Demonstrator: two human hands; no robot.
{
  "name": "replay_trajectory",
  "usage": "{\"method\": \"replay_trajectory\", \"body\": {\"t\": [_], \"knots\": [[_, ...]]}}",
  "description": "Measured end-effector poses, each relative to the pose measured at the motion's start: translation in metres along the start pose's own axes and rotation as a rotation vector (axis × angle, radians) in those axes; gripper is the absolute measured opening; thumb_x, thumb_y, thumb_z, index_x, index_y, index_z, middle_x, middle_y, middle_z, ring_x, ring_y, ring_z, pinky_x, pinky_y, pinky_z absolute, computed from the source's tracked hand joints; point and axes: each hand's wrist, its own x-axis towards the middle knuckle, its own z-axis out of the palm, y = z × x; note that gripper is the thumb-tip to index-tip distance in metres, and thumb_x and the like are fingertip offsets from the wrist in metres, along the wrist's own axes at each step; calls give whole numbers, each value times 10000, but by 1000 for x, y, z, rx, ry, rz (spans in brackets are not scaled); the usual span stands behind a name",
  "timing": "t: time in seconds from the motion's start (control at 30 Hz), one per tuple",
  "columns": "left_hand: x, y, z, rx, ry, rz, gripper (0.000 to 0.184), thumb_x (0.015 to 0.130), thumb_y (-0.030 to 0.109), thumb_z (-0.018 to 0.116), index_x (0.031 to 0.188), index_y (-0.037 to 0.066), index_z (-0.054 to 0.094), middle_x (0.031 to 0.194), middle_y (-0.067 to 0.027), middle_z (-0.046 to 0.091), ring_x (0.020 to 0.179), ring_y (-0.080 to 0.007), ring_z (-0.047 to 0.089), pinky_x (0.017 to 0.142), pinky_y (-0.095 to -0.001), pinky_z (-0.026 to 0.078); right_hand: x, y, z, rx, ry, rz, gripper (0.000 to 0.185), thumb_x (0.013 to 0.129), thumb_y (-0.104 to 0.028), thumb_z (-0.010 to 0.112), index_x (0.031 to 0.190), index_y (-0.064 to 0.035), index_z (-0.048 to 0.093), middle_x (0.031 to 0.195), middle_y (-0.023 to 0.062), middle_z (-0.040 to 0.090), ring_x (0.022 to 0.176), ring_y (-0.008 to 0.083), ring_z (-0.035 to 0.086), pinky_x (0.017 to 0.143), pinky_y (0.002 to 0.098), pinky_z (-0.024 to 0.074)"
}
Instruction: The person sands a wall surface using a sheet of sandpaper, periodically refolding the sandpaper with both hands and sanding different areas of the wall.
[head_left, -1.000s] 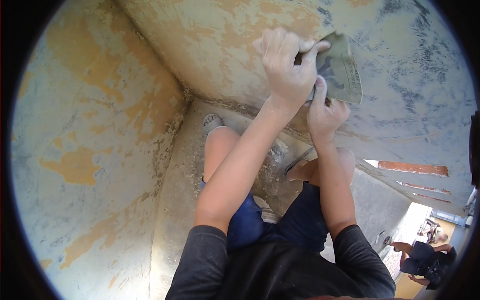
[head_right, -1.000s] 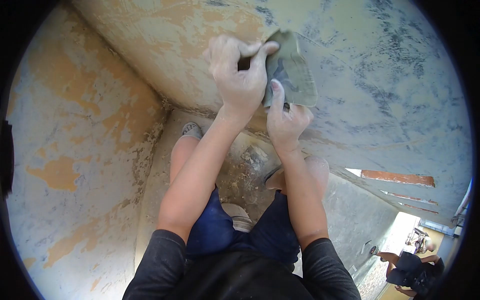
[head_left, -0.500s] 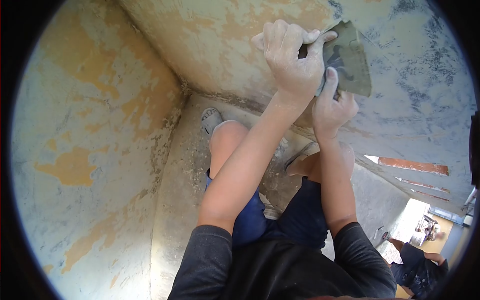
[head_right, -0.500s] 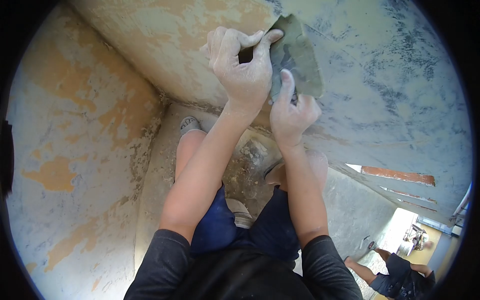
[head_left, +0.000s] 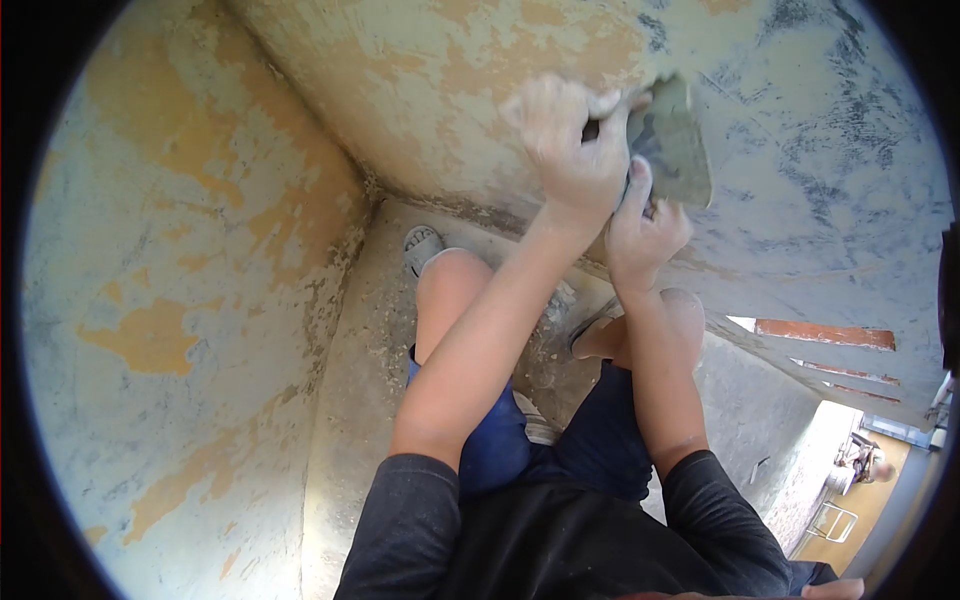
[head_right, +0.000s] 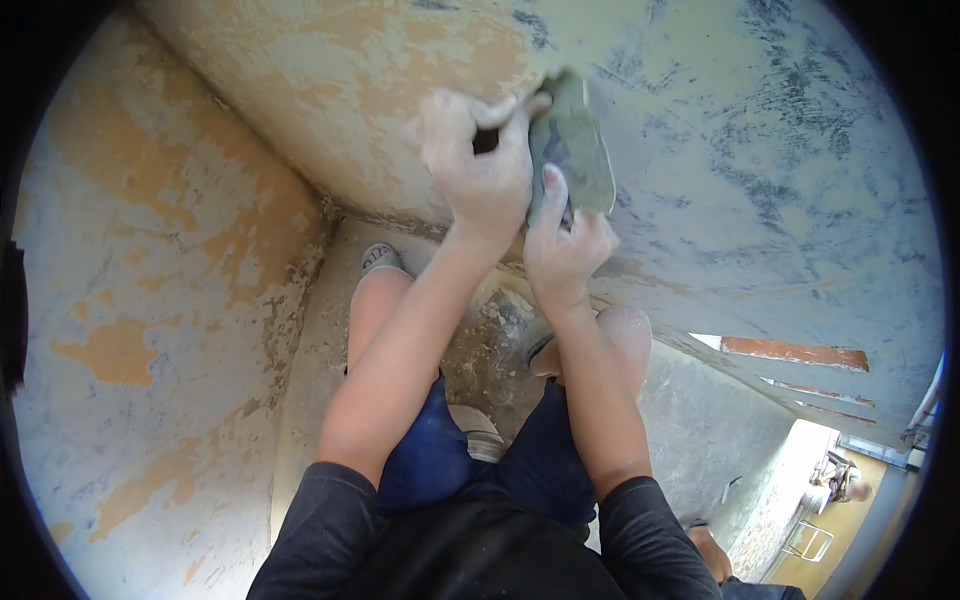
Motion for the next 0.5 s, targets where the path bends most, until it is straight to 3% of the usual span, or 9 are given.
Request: {"method": "replay_trajectory", "body": {"t": [0.1,0.2,0.3,0.37,0.4,0.43,0.5], "knots": [[-15,-1,-7,4,-64,-71,308,701,54,883,767,139,594,740,-23,513,758,-240,491,777,-404,293,-9,0,-5,160,2,181,162,1002,-85,737,1041,71,756,781,119,759,580,100,566,558,312,464],[5,4,-3,23,-82,-39,309,698,62,887,764,136,594,732,-28,511,754,-239,495,782,-406,299,11,-11,-1,161,40,108,133,992,-76,741,1053,40,766,681,122,720,464,145,597,497,311,464],[22,2,6,-46,28,-17,335,708,12,913,747,144,608,735,17,551,738,-192,517,799,-370,323,30,-18,1,77,61,38,141,993,-76,742,1070,39,767,704,136,727,470,134,590,496,306,458],[21,0,7,-7,39,32,333,703,14,914,749,143,611,737,15,552,739,-194,516,794,-376,324,16,-6,0,57,5,138,159,990,-85,751,1086,40,768,714,151,732,466,139,584,491,305,449],[12,-1,6,-12,42,34,333,703,14,914,749,143,611,737,15,552,739,-194,516,794,-376,324,6,2,1,21,13,41,160,990,-81,749,1094,40,769,707,153,728,462,140,581,491,306,447],[0,0,1,2,-7,4,333,699,16,916,749,144,612,737,15,552,740,-195,515,790,-375,322,0,7,1,-15,21,-54,162,991,-78,747,1101,39,769,699,155,724,459,141,577,491,306,445],[-9,0,-5,18,-62,-24,334,695,17,917,750,145,614,737,15,553,742,-196,514,786,-375,321,-5,9,0,48,45,-8,151,987,-69,745,1094,36,772,693,152,721,471,145,585,500,310,452]]}}
